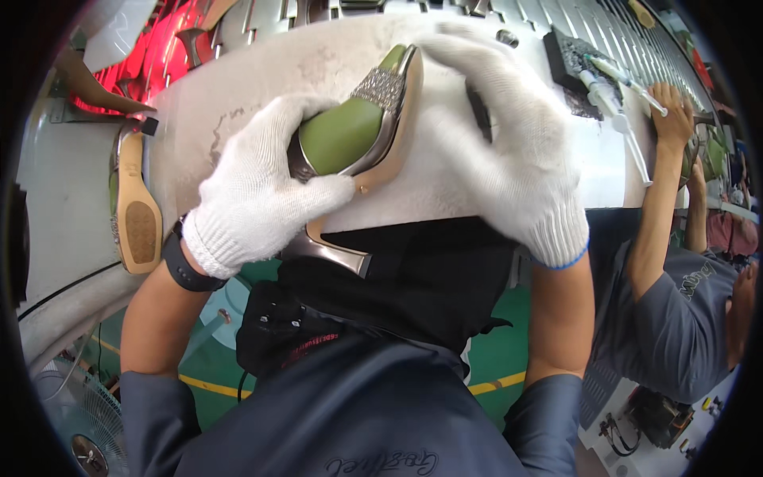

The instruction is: The person assembles high-heeled shoes on shoe lasts by pressing soles and heels into place by hand, applying adhesive using a syringe, and tapping the edges with a hammer.

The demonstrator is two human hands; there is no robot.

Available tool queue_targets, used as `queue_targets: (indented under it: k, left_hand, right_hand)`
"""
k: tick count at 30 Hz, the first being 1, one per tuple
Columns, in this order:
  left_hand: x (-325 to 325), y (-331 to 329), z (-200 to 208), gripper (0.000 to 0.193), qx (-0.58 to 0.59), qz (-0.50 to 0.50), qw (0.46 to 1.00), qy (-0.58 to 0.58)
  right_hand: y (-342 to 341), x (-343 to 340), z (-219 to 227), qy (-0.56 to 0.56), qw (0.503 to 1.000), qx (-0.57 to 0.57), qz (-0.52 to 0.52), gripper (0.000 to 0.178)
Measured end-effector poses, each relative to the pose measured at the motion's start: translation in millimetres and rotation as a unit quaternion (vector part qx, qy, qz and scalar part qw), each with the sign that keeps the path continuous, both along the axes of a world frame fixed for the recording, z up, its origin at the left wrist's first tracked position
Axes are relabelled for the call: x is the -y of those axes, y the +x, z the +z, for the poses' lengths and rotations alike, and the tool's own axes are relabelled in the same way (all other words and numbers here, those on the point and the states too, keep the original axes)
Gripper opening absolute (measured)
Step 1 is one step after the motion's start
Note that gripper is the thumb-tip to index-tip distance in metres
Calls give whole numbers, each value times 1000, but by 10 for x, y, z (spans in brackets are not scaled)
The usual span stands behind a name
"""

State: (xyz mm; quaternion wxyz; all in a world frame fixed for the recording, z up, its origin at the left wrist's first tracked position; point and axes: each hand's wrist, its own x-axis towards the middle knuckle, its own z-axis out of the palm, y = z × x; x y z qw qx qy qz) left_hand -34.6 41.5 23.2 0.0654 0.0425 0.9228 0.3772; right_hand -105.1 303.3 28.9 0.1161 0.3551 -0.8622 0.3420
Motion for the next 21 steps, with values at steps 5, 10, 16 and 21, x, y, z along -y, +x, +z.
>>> queue_targets:
  k: [5,10,16,21]
  left_hand:
    - [32,47,-8,67,-62,-17,998,12]
    - [-29,13,42,73,-37,-8,999,-1]
    - [-228,-88,16,107,-147,-70,981,-104]
    - [-258,-200,80,104,-172,-184,966,-56]
  right_hand:
    - [-271,-265,-602,-55,983,-82,-154,29]
    - [-84,-252,-488,8,982,-44,-185,36]
    - [267,-345,-423,102,973,-168,-123,44]
    - [607,-276,-340,-7,979,20,-202,34]
